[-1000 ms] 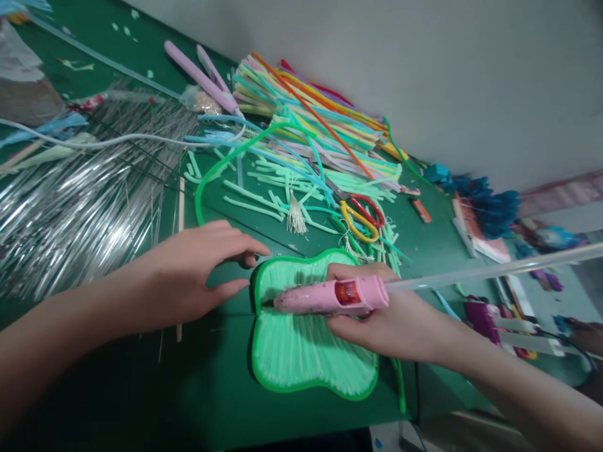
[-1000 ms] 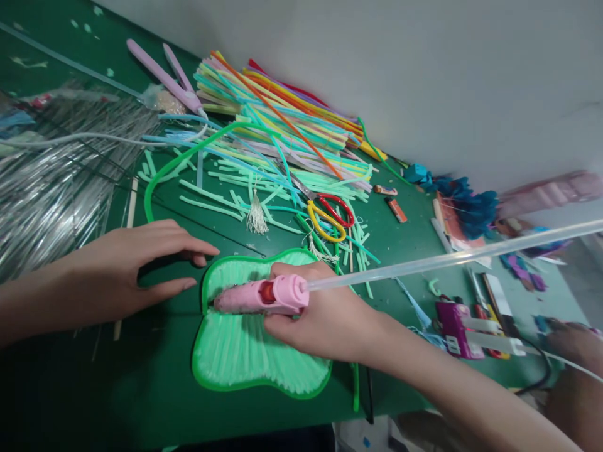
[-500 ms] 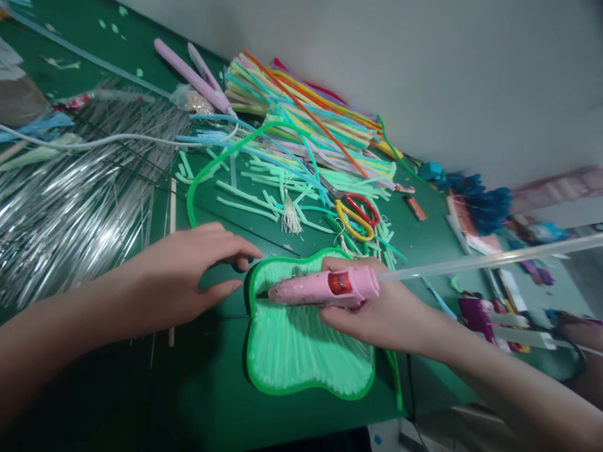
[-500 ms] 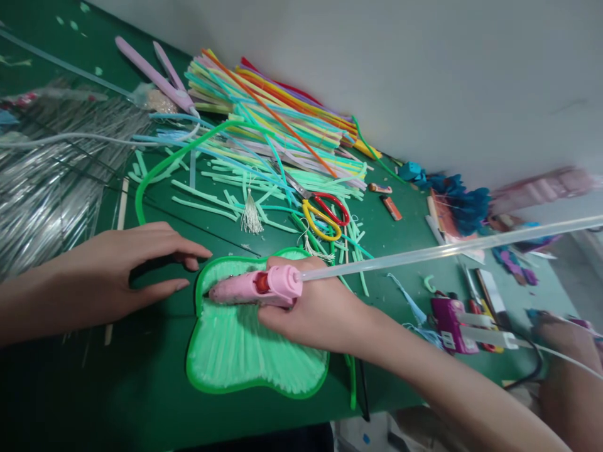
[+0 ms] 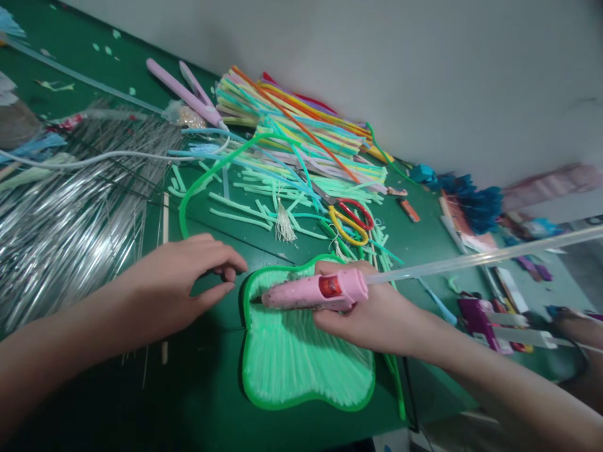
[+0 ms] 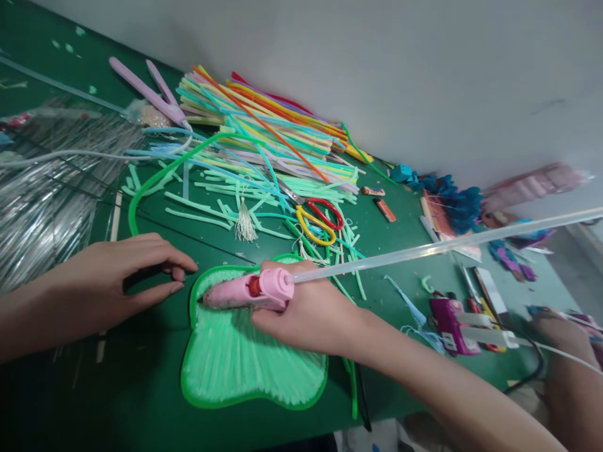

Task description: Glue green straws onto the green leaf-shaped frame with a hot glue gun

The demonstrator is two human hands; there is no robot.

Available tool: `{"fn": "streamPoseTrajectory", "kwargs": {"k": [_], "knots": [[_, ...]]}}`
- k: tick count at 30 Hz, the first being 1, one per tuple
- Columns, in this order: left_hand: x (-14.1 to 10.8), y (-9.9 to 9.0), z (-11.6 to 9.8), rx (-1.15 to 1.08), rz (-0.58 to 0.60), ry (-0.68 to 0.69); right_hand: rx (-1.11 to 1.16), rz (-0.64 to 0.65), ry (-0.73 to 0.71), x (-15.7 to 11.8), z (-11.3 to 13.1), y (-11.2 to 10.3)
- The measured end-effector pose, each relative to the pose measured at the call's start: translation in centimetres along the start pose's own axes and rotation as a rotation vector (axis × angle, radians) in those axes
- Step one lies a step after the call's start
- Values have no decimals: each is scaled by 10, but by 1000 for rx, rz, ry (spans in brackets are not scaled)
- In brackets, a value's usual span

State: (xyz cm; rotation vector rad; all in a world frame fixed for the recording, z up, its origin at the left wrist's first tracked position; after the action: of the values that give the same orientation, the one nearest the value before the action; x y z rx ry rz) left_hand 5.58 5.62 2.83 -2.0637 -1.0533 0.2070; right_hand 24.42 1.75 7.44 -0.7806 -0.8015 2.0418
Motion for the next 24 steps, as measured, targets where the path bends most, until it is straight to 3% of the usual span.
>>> {"fn": "streamPoseTrajectory", "kwargs": {"k": [7,12,18,24], "knots": [[-1,0,1,16,-3,-3,51,-18,19,2,-3,0],[-2,0,1,14,-3,-6,105,-28,130,0,-14,2],[-2,1,5,21,29,-35,73,-139,136,-3,-23,-1],[-3,0,6,18,25,-31,75,-105,161,-2,-23,-1]]}}
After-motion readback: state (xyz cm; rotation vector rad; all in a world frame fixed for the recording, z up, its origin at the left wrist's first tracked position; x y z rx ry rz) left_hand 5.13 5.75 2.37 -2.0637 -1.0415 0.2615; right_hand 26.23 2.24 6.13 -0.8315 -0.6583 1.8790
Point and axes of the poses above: each hand's wrist, its own x-axis towards the middle knuckle, its own y-axis out of the palm, z = x × y, the point moved 8 cm from there along x, towards the middle knuckle, and after that the axes turned 1 degree about -z, right-handed, at the moved point
